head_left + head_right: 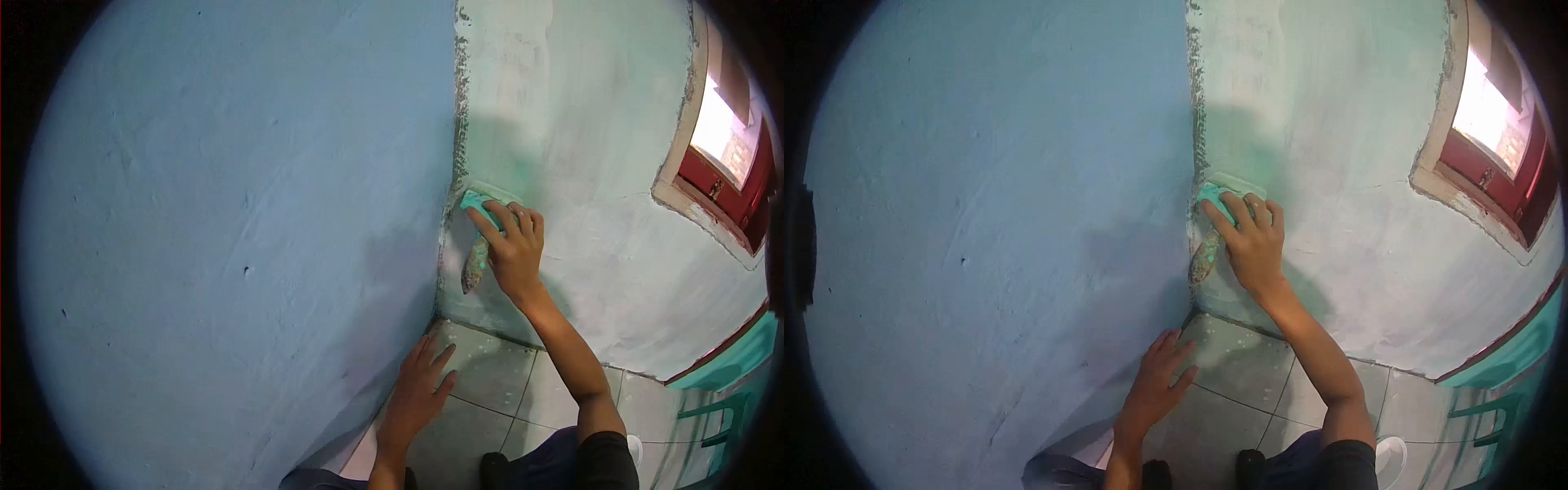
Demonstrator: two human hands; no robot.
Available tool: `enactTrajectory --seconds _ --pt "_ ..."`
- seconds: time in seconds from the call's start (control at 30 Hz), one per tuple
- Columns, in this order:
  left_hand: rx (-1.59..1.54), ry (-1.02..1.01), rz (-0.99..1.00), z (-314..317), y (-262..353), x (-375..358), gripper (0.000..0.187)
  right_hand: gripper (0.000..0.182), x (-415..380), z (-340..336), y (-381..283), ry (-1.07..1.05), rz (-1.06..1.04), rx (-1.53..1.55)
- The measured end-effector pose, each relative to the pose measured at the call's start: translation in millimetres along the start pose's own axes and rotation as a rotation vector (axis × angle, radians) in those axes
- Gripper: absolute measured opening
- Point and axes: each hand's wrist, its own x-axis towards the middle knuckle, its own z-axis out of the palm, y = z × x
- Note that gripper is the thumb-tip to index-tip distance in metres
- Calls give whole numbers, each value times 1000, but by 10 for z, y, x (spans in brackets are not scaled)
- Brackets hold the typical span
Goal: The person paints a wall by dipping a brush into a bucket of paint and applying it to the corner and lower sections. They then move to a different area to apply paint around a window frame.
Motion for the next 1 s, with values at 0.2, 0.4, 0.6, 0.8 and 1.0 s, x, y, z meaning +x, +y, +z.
enactTrajectory --seconds 0.2,0.4,0.6,0.8,1.0 --pt "24 -43 6 -33 85 -13 50 45 -191 156 169 107 -126 -70" --pt "60 -51 -39 -68 42 -22 50 37 -502 523 59 30 -192 -126" --pt "33 -74 -50 -44 59 -18 50 35 -941 793 36 -82 -341 -104" --pt "61 -39 -14 13 -7 -37 50 40 -1275 876 -43 -223 -404 -85" --pt "73 -40 -5 17 9 -38 50 42 -1488 890 -127 -407 -443 -9"
